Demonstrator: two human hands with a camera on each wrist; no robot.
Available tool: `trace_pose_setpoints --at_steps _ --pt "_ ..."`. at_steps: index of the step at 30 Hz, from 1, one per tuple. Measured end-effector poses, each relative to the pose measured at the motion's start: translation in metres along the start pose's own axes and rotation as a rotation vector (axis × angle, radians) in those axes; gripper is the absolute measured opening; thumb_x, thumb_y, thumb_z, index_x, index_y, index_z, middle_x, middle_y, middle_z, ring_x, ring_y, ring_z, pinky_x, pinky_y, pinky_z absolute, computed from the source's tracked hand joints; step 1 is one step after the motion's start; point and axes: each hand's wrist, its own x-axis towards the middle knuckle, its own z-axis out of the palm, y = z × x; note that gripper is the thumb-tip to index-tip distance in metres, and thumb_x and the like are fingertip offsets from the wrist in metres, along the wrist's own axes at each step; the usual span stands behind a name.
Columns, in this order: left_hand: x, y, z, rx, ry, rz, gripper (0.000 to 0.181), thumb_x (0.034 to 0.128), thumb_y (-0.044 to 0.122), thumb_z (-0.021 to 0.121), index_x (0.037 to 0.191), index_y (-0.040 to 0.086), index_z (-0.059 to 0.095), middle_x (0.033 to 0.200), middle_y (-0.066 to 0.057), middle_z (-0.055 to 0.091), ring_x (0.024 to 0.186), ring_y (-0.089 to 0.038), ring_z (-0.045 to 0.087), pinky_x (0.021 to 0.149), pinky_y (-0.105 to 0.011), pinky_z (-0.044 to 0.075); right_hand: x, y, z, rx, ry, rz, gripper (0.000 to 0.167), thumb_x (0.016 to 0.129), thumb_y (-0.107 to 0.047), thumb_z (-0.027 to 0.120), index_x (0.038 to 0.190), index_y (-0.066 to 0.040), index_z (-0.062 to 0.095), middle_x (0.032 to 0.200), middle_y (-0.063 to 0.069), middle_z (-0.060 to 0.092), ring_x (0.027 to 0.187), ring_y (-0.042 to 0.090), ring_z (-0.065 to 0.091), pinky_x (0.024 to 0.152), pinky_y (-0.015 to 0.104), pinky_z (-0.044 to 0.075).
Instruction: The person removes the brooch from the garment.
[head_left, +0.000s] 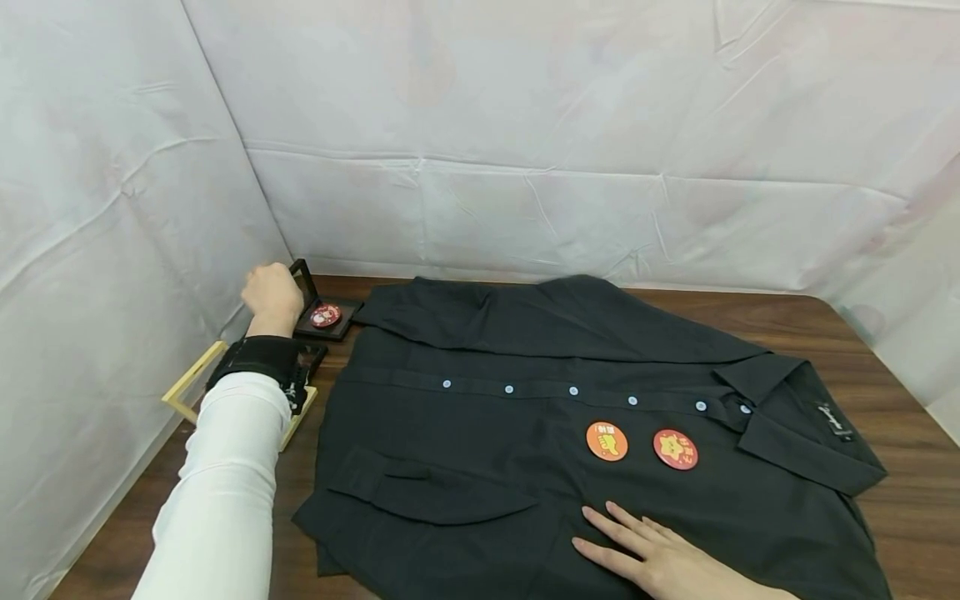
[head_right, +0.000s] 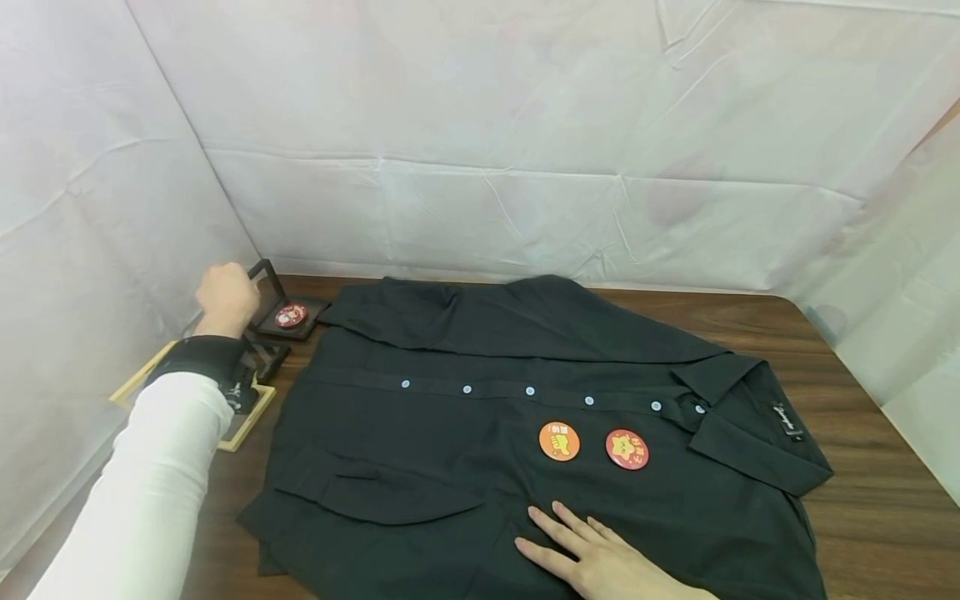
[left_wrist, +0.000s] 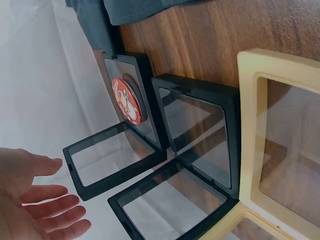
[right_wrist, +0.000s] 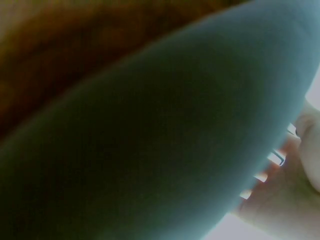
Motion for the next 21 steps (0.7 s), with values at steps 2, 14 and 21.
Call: trace_pose_setpoints --at_steps 2,14,21 --pt "0.000 -0.003 -0.001 -0.012 -0.006 -0.018 0.032 0.0812 0.004 0.045 0.106 -0.016 0.051 0.108 -0.035 0.045 0.101 -0.046 0.043 0.078 -0.055 0.040 0.000 0.000 0.000 -0.004 0.002 -0.001 0.064 0.081 -0.054 0.051 0.137 -0.028 0.033 0.139 0.003 0.034 0.114 0.029 0.045 0.073 0.041 0.046" --pt "-0.001 -0.011 -0.001 -0.061 -0.008 -0.046 0.033 0.0783 0.001 0.047 0.105 -0.017 0.051 0.107 -0.038 0.048 0.097 -0.048 0.048 0.075 -0.054 0.042 0.001 0.001 0.001 -0.010 0.013 -0.013 0.064 0.081 -0.054 0.051 0.137 -0.027 0.034 0.138 0.004 0.035 0.114 0.029 0.046 0.074 0.040 0.046" --pt "-0.002 -0.012 0.001 -0.050 0.015 -0.009 0.033 0.0734 -0.003 0.053 0.102 -0.019 0.051 0.102 -0.039 0.048 0.091 -0.050 0.049 0.071 -0.054 0.043 0.001 0.001 0.002 -0.049 0.031 -0.025 0.064 0.081 -0.054 0.051 0.137 -0.027 0.034 0.137 0.004 0.036 0.112 0.029 0.047 0.075 0.039 0.046"
